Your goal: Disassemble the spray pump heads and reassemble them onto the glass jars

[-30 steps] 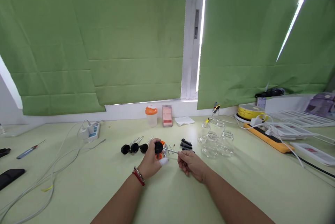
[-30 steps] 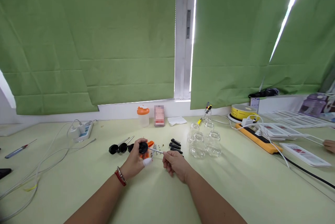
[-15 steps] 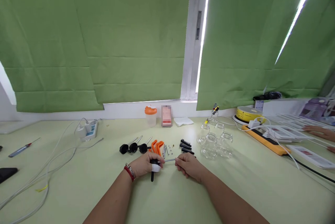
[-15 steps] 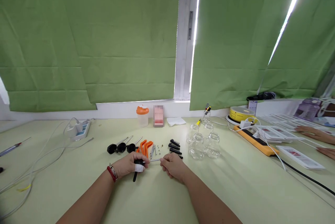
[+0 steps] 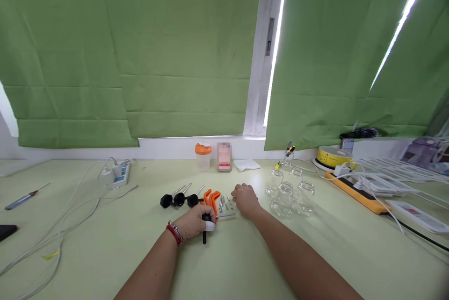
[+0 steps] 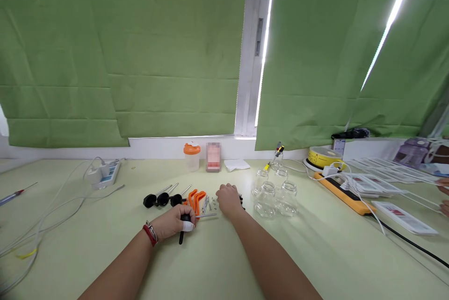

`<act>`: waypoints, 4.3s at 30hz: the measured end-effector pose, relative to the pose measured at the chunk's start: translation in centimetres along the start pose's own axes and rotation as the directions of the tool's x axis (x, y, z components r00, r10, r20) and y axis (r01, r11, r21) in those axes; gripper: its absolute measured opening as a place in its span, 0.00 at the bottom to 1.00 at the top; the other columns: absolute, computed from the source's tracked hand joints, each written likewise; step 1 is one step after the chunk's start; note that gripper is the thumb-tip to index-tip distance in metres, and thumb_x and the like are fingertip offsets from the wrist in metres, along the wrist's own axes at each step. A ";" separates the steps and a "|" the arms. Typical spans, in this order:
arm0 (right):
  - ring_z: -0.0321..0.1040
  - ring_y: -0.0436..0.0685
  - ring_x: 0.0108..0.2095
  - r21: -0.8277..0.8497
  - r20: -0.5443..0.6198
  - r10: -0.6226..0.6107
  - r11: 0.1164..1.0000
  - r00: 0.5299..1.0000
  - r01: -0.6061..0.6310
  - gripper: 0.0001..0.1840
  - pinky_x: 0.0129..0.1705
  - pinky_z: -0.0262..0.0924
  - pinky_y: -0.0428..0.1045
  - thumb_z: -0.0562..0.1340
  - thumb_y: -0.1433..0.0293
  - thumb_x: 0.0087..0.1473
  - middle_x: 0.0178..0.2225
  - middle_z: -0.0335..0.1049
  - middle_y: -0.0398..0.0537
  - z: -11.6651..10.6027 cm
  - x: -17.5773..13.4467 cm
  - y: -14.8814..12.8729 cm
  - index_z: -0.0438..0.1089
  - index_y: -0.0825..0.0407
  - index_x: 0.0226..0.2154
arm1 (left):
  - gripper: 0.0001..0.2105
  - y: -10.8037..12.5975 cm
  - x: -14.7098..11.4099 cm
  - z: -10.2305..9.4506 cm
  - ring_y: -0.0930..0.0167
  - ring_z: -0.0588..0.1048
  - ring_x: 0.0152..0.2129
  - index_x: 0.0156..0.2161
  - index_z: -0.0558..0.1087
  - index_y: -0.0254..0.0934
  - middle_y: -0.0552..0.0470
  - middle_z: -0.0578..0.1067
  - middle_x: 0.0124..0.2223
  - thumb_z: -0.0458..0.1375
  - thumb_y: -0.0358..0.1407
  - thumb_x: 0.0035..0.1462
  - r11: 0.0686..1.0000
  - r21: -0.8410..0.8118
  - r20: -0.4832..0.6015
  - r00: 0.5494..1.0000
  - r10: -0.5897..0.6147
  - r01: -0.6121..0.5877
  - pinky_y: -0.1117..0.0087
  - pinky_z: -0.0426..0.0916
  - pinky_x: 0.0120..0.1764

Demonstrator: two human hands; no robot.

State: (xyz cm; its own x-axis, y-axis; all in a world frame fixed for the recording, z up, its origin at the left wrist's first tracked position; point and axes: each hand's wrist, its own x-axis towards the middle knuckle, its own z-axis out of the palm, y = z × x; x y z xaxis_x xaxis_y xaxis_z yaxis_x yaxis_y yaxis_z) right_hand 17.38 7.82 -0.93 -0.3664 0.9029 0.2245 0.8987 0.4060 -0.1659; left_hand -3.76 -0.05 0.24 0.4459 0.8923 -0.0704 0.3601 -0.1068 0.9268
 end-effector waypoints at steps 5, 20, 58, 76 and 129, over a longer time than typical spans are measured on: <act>0.62 0.60 0.39 0.013 0.017 0.021 1.000 1.000 -0.022 0.13 0.42 0.45 0.52 0.57 0.83 0.45 0.30 0.73 0.57 0.9 0.3 -0.5 0.74 0.55 0.23 | 0.06 0.0 0.1 0.1 0.74 0.64 0.24 0.26 0.70 0.35 0.55 0.68 0.27 0.61 0.33 0.39 1.000 0.005 -0.004 1.000 -0.019 0.019 0.72 0.59 0.29; 0.69 0.51 0.24 0.860 0.115 0.293 0.450 0.949 -0.243 0.07 0.26 0.64 0.48 0.62 0.68 0.49 0.25 0.66 0.43 -0.9 -5.0 0.6 0.63 0.52 0.30 | 0.06 -0.8 0.6 0.2 0.70 0.68 0.27 0.28 0.73 0.35 0.51 0.73 0.31 0.63 0.33 0.40 0.997 0.005 0.048 0.996 0.073 -0.074 0.69 0.63 0.33; 0.67 0.49 0.21 0.952 0.299 0.175 -0.120 0.938 -0.281 0.19 0.23 0.62 0.46 0.71 0.69 0.35 0.20 0.66 0.39 0.5 -8.0 1.5 0.64 0.55 0.29 | 0.03 0.7 0.6 2.0 0.71 0.65 0.24 0.26 0.73 0.36 0.51 0.70 0.27 0.60 0.30 0.41 0.991 0.076 0.038 0.993 0.110 -0.113 0.69 0.58 0.29; 0.55 0.43 0.14 0.947 0.288 0.186 0.088 0.939 -0.308 0.12 0.15 0.47 0.41 0.63 0.64 0.43 0.18 0.64 0.37 0.0 -8.1 0.9 0.62 0.53 0.28 | 0.03 0.8 0.5 2.3 0.71 0.66 0.26 0.27 0.72 0.34 0.50 0.71 0.29 0.60 0.29 0.41 0.991 0.073 0.053 0.993 0.107 -0.111 0.69 0.61 0.31; 0.57 0.44 0.13 0.914 0.326 0.135 0.207 0.936 -0.348 0.17 0.13 0.48 0.40 0.56 0.59 0.55 0.18 0.63 0.39 -0.2 -8.2 0.5 0.59 0.53 0.22 | 0.04 0.5 0.5 2.1 0.72 0.65 0.25 0.27 0.71 0.34 0.52 0.70 0.28 0.61 0.31 0.42 0.996 -0.011 0.044 0.995 0.092 -0.092 0.69 0.60 0.31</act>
State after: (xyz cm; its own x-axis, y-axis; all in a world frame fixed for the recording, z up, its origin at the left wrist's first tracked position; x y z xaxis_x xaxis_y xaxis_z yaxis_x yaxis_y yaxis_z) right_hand 20.88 0.61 -2.67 -0.3000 0.9457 -0.1250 0.0936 -0.1012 -0.9905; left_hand -1.63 -0.53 -0.04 0.5131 0.8583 -0.0011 0.3089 -0.1835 0.9332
